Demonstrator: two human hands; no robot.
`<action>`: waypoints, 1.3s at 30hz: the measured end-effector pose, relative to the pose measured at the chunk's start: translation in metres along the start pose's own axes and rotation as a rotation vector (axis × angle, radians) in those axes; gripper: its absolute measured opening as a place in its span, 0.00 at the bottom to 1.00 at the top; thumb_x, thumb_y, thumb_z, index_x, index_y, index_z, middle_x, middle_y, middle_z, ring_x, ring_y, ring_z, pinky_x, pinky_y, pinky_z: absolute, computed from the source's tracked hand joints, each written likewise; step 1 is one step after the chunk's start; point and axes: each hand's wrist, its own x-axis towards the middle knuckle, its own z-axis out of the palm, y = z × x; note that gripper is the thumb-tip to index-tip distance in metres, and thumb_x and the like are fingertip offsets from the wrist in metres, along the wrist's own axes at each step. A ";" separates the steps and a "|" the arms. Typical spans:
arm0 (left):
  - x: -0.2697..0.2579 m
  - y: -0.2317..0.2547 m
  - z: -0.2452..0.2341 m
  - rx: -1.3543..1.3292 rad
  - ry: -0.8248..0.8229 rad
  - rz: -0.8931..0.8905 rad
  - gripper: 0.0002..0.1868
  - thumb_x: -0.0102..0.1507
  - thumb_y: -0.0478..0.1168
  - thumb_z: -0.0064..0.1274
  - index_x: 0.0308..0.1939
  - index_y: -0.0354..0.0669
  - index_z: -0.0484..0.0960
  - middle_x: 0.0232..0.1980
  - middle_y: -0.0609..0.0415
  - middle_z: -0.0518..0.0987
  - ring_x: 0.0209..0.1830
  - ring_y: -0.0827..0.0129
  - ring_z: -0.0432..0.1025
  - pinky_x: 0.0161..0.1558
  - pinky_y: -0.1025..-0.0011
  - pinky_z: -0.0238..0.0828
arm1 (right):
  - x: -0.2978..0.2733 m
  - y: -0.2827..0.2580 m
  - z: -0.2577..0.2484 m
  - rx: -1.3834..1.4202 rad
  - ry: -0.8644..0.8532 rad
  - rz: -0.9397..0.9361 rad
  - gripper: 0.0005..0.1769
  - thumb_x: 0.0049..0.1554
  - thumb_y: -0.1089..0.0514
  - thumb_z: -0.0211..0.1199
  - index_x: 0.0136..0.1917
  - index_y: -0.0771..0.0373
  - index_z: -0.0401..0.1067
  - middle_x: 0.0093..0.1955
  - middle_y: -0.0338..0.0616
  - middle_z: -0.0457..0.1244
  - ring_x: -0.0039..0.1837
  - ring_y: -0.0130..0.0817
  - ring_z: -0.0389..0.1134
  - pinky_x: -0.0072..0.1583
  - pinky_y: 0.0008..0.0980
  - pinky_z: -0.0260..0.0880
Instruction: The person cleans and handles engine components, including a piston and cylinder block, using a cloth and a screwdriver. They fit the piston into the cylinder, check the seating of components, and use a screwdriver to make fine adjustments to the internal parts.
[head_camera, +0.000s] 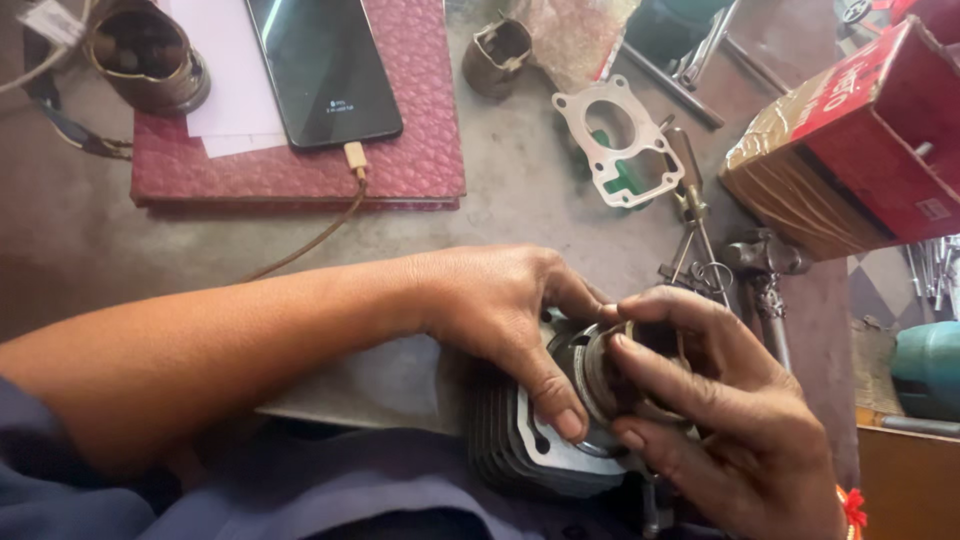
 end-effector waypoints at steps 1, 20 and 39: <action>0.001 0.000 0.000 0.004 0.002 0.006 0.54 0.39 0.60 0.73 0.65 0.36 0.78 0.56 0.47 0.87 0.56 0.67 0.82 0.57 0.73 0.75 | 0.000 0.000 0.001 0.038 0.004 -0.002 0.28 0.48 0.65 0.73 0.62 0.63 0.75 0.70 0.55 0.61 0.69 0.44 0.68 0.67 0.36 0.68; -0.003 -0.006 0.002 0.125 0.057 0.151 0.49 0.44 0.62 0.72 0.64 0.40 0.81 0.65 0.48 0.82 0.64 0.62 0.77 0.64 0.69 0.71 | -0.019 0.017 0.007 -0.078 0.069 -0.088 0.33 0.51 0.61 0.69 0.69 0.62 0.67 0.75 0.59 0.57 0.75 0.50 0.64 0.71 0.39 0.66; -0.009 0.029 0.014 0.140 0.437 0.054 0.40 0.39 0.62 0.71 0.51 0.46 0.89 0.46 0.53 0.90 0.45 0.71 0.85 0.51 0.71 0.80 | -0.025 0.045 -0.001 0.294 0.158 0.257 0.73 0.23 0.58 0.86 0.78 0.72 0.55 0.78 0.56 0.58 0.78 0.44 0.59 0.76 0.40 0.55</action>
